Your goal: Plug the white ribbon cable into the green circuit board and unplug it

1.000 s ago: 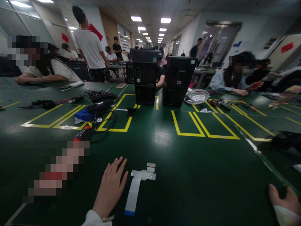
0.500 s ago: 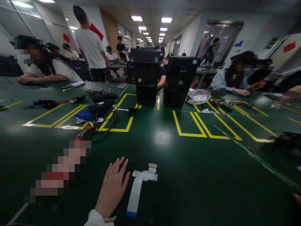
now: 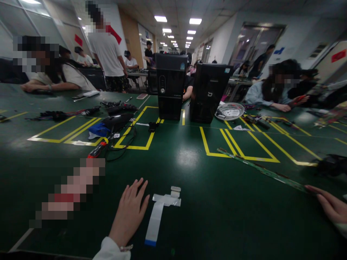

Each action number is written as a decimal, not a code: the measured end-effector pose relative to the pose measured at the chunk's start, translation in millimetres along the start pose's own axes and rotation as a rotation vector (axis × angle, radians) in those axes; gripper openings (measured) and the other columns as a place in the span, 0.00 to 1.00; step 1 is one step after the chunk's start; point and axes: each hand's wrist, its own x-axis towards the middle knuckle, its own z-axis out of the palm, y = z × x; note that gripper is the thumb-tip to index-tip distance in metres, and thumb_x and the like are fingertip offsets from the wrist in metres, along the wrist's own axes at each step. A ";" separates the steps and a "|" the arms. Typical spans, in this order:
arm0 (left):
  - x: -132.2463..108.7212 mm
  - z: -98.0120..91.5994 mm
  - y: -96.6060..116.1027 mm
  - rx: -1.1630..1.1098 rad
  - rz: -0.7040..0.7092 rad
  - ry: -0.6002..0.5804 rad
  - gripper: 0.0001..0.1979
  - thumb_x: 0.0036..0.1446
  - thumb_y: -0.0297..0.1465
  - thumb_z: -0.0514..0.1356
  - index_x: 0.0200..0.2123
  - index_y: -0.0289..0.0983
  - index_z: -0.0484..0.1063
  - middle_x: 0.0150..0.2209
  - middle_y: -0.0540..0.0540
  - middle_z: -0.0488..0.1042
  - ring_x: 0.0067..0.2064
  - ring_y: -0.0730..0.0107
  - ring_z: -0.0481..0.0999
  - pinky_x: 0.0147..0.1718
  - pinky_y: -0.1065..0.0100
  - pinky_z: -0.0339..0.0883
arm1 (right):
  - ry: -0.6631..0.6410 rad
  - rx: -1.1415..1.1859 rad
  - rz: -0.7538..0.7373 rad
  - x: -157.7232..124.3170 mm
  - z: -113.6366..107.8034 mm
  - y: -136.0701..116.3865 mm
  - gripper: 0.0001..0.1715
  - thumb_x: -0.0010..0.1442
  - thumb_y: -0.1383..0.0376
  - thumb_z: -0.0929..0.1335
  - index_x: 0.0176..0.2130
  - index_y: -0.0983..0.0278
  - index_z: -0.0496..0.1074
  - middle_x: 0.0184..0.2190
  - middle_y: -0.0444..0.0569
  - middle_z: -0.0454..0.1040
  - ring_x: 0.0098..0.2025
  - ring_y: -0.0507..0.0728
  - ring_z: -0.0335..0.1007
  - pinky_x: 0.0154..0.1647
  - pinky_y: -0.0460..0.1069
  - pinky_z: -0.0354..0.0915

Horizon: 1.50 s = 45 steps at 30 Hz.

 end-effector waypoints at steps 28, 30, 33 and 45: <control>-0.5 2.3 -1.8 0.019 0.007 -0.014 0.26 0.64 0.41 0.46 0.61 0.36 0.61 0.62 0.38 0.61 0.64 0.52 0.57 0.59 0.47 0.55 | -0.320 0.250 -0.816 13.2 99.6 -346.5 0.21 0.67 0.63 0.56 0.53 0.67 0.67 0.55 0.56 0.66 0.59 0.57 0.59 0.59 0.57 0.61; -0.8 2.6 -2.1 0.023 0.006 -0.014 0.26 0.64 0.41 0.46 0.61 0.36 0.60 0.62 0.38 0.61 0.64 0.52 0.58 0.58 0.47 0.55 | -0.298 0.233 -0.828 13.1 98.1 -347.6 0.21 0.67 0.64 0.56 0.53 0.67 0.67 0.55 0.56 0.66 0.59 0.57 0.60 0.58 0.57 0.62; -1.0 3.3 -2.1 0.030 0.013 0.000 0.26 0.64 0.41 0.46 0.61 0.36 0.60 0.62 0.38 0.61 0.63 0.52 0.58 0.58 0.46 0.56 | -0.224 0.241 -0.858 11.5 98.9 -351.9 0.20 0.66 0.64 0.57 0.52 0.67 0.68 0.55 0.57 0.66 0.59 0.58 0.59 0.58 0.59 0.62; -0.7 3.5 -1.9 0.008 0.047 0.058 0.25 0.64 0.39 0.48 0.60 0.35 0.61 0.61 0.38 0.63 0.63 0.53 0.59 0.59 0.46 0.56 | -0.281 0.265 -0.927 5.7 117.0 -393.8 0.27 0.66 0.58 0.57 0.59 0.70 0.60 0.60 0.63 0.57 0.62 0.63 0.53 0.60 0.62 0.58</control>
